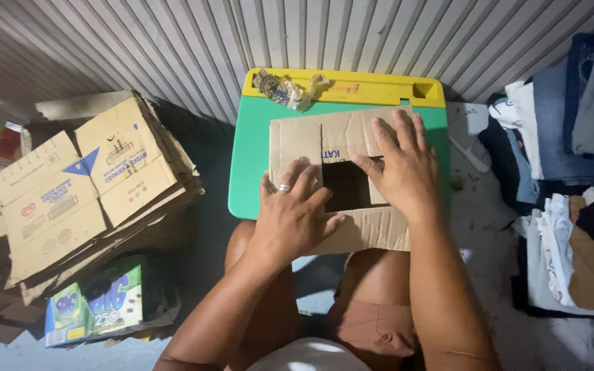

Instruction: The person sits on the floor and flattens empty cardboard boxes by opening them and pressing the flaps flat, then stacks the flattened boxes with a pile of other broken-down boxes beside them.

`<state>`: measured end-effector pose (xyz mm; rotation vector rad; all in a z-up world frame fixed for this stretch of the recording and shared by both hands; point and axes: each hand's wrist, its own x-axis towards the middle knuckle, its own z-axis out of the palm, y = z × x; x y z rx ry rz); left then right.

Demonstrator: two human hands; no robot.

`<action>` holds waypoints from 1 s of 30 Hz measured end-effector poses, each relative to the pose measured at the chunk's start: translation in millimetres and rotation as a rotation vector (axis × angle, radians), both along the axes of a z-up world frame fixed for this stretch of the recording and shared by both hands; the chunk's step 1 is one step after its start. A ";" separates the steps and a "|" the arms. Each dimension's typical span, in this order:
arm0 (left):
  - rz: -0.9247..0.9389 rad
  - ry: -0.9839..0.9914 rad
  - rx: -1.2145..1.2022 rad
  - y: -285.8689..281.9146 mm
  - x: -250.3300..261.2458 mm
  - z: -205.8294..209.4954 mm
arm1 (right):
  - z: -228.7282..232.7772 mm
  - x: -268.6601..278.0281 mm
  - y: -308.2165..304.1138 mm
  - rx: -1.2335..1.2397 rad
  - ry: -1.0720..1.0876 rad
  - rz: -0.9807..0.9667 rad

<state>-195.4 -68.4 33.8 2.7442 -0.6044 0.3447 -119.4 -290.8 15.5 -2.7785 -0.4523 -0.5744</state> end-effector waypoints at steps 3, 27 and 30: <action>-0.007 -0.035 0.007 1.8 -1.1 -0.6 | 7.5 -0.2 7.5 -0.040 -0.110 -0.013; 0.001 -0.038 -0.023 9.7 -7.3 -2.9 | 9.3 43.5 104.7 0.250 0.272 0.102; -0.008 -0.031 -0.026 12.4 -7.8 -1.6 | 11.7 43.8 92.2 0.220 0.239 0.213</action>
